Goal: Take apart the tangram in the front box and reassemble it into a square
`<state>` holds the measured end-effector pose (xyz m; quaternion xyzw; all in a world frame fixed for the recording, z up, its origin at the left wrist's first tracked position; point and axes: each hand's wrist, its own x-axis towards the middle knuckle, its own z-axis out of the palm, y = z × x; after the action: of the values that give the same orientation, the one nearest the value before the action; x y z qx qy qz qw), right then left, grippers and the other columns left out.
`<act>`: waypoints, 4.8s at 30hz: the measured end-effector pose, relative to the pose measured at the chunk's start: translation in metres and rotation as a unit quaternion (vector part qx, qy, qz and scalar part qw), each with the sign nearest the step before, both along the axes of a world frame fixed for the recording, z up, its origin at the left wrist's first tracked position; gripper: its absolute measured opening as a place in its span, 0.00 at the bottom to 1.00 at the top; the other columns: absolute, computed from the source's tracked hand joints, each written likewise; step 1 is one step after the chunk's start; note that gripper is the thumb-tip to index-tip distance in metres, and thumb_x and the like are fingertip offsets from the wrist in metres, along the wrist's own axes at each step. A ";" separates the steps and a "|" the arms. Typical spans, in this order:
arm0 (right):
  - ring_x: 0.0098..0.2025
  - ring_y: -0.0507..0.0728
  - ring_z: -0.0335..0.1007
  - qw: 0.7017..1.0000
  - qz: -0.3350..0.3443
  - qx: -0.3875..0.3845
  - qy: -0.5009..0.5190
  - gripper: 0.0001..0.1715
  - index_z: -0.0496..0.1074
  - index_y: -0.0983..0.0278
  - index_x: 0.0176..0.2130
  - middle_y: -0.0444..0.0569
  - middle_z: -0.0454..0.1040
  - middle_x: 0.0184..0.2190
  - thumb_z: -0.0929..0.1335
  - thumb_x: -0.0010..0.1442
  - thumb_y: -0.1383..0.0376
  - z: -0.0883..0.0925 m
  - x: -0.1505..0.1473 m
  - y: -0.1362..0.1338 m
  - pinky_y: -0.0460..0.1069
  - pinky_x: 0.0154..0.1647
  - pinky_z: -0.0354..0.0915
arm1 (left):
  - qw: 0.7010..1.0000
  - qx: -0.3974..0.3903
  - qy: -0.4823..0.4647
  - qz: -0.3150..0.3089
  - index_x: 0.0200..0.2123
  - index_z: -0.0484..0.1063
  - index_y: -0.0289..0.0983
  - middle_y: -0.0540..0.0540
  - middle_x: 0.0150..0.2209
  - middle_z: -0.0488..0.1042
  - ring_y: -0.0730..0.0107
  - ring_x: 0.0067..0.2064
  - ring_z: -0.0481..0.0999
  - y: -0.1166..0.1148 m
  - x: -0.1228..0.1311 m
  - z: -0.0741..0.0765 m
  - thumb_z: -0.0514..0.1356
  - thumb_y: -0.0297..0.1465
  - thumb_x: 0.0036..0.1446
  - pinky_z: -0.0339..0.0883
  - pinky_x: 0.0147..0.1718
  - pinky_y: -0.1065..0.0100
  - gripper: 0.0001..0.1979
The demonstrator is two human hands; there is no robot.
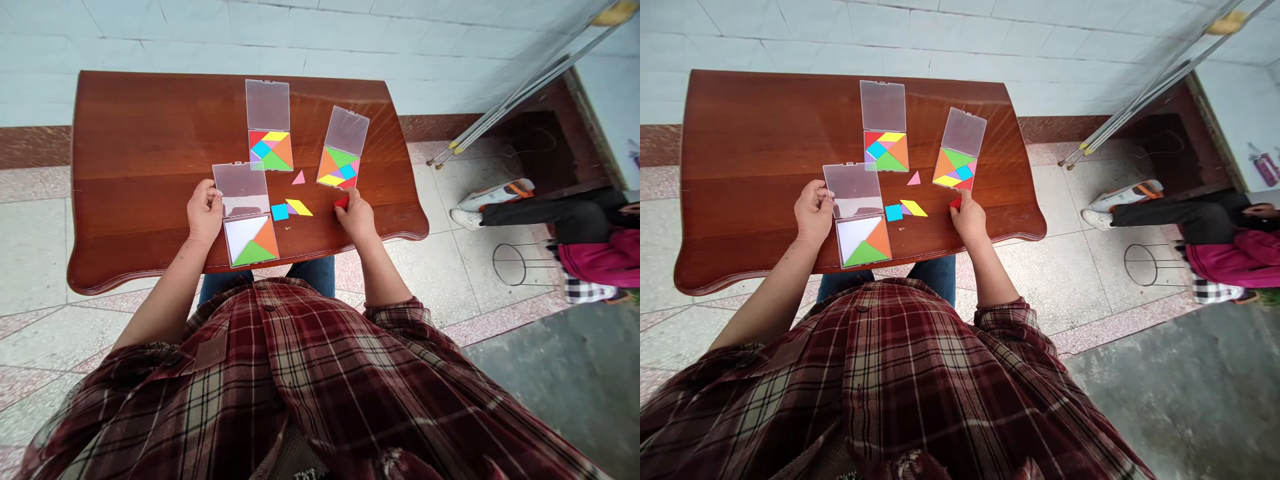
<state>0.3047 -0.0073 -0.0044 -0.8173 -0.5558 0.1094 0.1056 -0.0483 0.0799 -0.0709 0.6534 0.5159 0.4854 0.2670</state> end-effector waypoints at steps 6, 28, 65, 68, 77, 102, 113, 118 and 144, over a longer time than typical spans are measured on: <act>0.33 0.59 0.71 0.991 -0.006 0.069 0.113 0.24 0.67 0.67 0.51 0.46 0.72 0.27 0.67 0.53 0.65 -0.016 0.013 0.002 0.55 0.39 0.67 | 1.000 0.012 0.001 -0.001 0.47 0.67 0.41 0.51 0.34 0.73 0.73 0.32 0.75 0.001 0.000 -0.002 0.57 0.36 0.59 0.73 0.38 0.66 0.13; 0.23 0.46 0.69 0.805 0.057 -0.095 0.583 0.09 0.65 0.63 0.30 0.36 0.69 0.19 0.70 0.56 0.71 0.013 -0.151 0.021 0.41 0.25 0.66 | 1.000 0.009 -0.005 -0.009 0.48 0.67 0.41 0.50 0.35 0.73 0.72 0.33 0.76 0.004 0.001 -0.008 0.58 0.41 0.61 0.74 0.40 0.64 0.15; 0.44 0.59 0.69 0.931 0.365 -0.018 -0.001 0.16 0.72 0.65 0.49 0.57 0.71 0.48 0.59 0.67 0.70 0.000 -0.188 0.019 0.51 0.38 0.62 | 1.000 -0.012 0.010 -0.010 0.46 0.68 0.41 0.51 0.34 0.75 0.70 0.35 0.77 -0.007 0.008 0.012 0.57 0.37 0.60 0.73 0.41 0.66 0.12; 0.43 0.59 0.69 0.940 0.338 0.003 0.049 0.15 0.72 0.65 0.48 0.56 0.71 0.48 0.60 0.67 0.68 0.007 -0.177 0.019 0.51 0.40 0.63 | 1.000 -0.014 0.004 -0.013 0.46 0.68 0.40 0.50 0.34 0.75 0.70 0.35 0.77 -0.007 0.008 0.011 0.57 0.38 0.60 0.73 0.41 0.66 0.12; 0.44 0.59 0.69 0.967 0.150 0.143 0.147 0.10 0.72 0.62 0.35 0.52 0.74 0.38 0.62 0.61 0.67 0.016 -0.080 0.008 0.53 0.47 0.65 | 1.000 -0.011 0.001 -0.018 0.47 0.67 0.41 0.50 0.34 0.73 0.70 0.35 0.77 -0.003 0.004 0.004 0.57 0.38 0.61 0.74 0.44 0.63 0.13; 0.48 0.62 0.71 0.976 0.173 0.033 0.129 0.28 0.67 0.63 0.56 0.56 0.70 0.52 0.69 0.56 0.68 -0.004 -0.060 0.015 0.56 0.49 0.67 | 1.000 0.000 -0.003 0.012 0.46 0.69 0.41 0.49 0.35 0.75 0.70 0.35 0.76 0.000 0.002 0.001 0.58 0.36 0.58 0.75 0.42 0.64 0.13; 0.44 0.63 0.70 0.968 0.224 -0.110 0.023 0.20 0.70 0.65 0.51 0.59 0.70 0.49 0.67 0.58 0.70 0.021 -0.062 0.033 0.55 0.46 0.65 | 1.000 -0.002 0.001 -0.007 0.47 0.68 0.39 0.50 0.35 0.74 0.72 0.35 0.77 0.000 0.002 0.000 0.58 0.37 0.60 0.74 0.47 0.61 0.13; 0.43 0.63 0.69 0.976 0.188 -0.105 0.027 0.23 0.68 0.67 0.51 0.60 0.71 0.48 0.67 0.55 0.70 0.015 -0.053 0.030 0.56 0.47 0.65 | 1.000 0.004 -0.011 -0.018 0.48 0.68 0.39 0.49 0.36 0.74 0.71 0.39 0.78 0.000 0.002 -0.003 0.58 0.37 0.61 0.73 0.49 0.60 0.14; 0.38 0.57 0.65 0.953 0.269 0.002 0.143 0.17 0.69 0.65 0.44 0.54 0.68 0.44 0.64 0.52 0.71 0.035 -0.084 0.017 0.52 0.40 0.62 | 0.999 0.032 -0.009 -0.034 0.49 0.67 0.41 0.51 0.36 0.73 0.74 0.35 0.77 0.006 -0.002 -0.012 0.59 0.35 0.62 0.75 0.48 0.61 0.13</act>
<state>0.2209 0.0102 0.0307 -0.6135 -0.7341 0.2484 0.1519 -0.0500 0.0857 -0.0827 0.6743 0.4755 0.4981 0.2667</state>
